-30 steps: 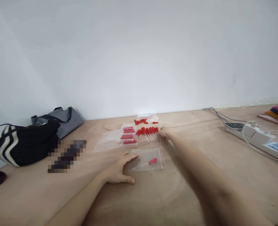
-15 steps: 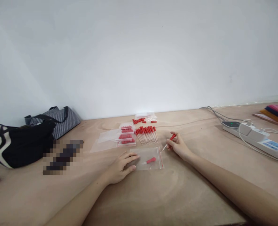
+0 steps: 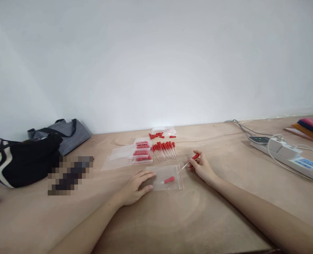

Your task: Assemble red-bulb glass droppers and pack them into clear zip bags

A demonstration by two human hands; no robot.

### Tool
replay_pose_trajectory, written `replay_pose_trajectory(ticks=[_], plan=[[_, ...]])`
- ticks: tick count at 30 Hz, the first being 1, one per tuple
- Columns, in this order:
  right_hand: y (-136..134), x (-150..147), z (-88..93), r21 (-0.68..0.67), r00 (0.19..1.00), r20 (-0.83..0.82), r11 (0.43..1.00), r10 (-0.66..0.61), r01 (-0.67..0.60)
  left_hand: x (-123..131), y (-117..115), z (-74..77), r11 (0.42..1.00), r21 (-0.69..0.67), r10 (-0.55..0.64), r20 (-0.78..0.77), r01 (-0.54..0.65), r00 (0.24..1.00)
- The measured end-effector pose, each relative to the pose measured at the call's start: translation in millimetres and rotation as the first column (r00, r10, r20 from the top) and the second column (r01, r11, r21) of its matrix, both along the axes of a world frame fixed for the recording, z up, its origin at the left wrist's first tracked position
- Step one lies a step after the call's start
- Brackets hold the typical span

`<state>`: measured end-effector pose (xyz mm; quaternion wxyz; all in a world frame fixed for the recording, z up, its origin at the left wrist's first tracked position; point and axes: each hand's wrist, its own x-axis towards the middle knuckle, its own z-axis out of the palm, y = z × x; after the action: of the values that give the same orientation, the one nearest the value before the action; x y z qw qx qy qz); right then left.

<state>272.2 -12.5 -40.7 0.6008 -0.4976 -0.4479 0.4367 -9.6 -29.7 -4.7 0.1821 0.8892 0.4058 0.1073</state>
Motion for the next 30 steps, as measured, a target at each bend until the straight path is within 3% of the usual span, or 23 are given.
replay_pose_trajectory(ticks=[6, 13, 19, 24, 30], plan=[[-8.2, -12.0, 0.6, -0.049, 0.982, -0.149, 0.991, 0.114, -0.122, 0.3, -0.3, 0.1, 1.0, 0.002, 0.02, -0.011, -0.02, 1.0], [-9.5, -15.0, -0.9, -0.094, 0.935, 0.061, 0.935, 0.348, -0.342, 1.3, -0.1, 0.0, 1.0, 0.021, 0.01, -0.004, -0.009, 1.0], [-8.5, -13.8, 2.3, -0.07, 0.87, 0.019, 0.869, 0.492, -0.49, 0.8, 0.5, -2.4, 1.0, 0.031, 0.001, 0.015, -0.001, 1.0], [-0.5, -26.5, 4.6, -0.203, 0.855, 0.139, 0.859, 0.5, -0.47, 1.1, 0.4, -2.2, 0.999, 0.042, -0.007, 0.028, 0.006, 1.0], [15.0, -25.5, 7.4, -0.225, 0.818, 0.253, 0.853, 0.517, -0.47, 1.8, 0.1, -0.7, 1.0, 0.023, 0.0, 0.018, 0.0, 1.0]])
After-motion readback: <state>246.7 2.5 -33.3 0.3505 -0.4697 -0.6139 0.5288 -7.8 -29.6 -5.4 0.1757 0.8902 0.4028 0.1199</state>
